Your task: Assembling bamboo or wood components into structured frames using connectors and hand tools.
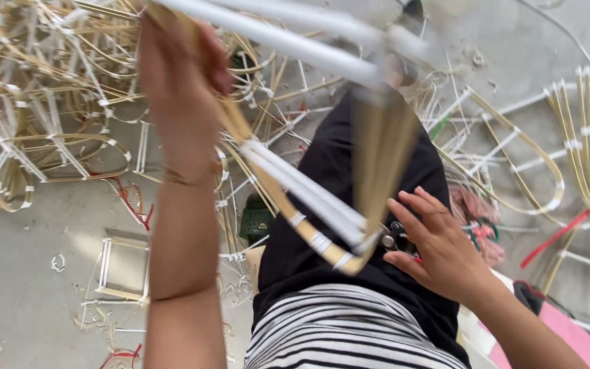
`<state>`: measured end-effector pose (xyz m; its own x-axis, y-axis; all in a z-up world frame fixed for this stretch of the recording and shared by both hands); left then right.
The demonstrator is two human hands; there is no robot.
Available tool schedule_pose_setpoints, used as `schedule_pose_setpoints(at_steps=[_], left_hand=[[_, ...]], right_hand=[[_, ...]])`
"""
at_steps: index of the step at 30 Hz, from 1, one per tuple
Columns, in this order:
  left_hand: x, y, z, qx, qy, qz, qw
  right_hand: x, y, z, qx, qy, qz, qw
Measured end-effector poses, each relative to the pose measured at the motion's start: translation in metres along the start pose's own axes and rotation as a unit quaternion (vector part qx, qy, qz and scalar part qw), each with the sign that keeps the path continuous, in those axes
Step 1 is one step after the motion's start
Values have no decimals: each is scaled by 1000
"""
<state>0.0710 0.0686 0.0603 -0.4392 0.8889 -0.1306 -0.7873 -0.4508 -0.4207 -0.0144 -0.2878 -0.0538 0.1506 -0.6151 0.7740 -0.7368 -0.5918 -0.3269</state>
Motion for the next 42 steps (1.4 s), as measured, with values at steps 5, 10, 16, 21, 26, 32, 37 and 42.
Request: schedule_pose_setpoints(at_steps=[5, 10, 16, 21, 26, 32, 37, 42], left_hand=[[17, 24, -115, 296, 85, -20, 951], [-57, 139, -134, 481, 46, -235, 844], [-74, 207, -139, 497, 74, -330, 799], [-94, 230, -110, 498, 39, -404, 766], [-97, 243, -96, 480, 76, -449, 750], [-97, 249, -100, 492, 59, -450, 743], [-98, 256, -104, 477, 12, -472, 741], [-92, 267, -123, 524, 5, -425, 738]], right_hand=[[-41, 70, 61, -9, 180, -79, 980], [-43, 102, 105, -185, 159, -268, 932], [-56, 171, 151, -420, -188, -241, 854], [-55, 131, 81, -470, -646, -173, 576], [-40, 101, 58, -412, -444, -259, 752], [-16, 65, 43, -278, -307, -245, 877], [-23, 63, 49, -292, -260, -261, 883], [-45, 63, 56, -287, -314, -210, 880]])
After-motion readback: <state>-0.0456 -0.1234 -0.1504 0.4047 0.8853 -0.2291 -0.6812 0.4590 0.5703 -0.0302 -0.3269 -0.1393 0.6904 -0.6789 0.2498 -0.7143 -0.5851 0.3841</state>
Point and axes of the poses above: each hand's wrist, its own y-axis away from the middle knuckle, its own x-axis out of the back of the hand, z = x × y, the point moved 6 cm from there along -y, towards the middle knuckle, and after that the axes turned 9 degrees about z, right-handed, at the moved point
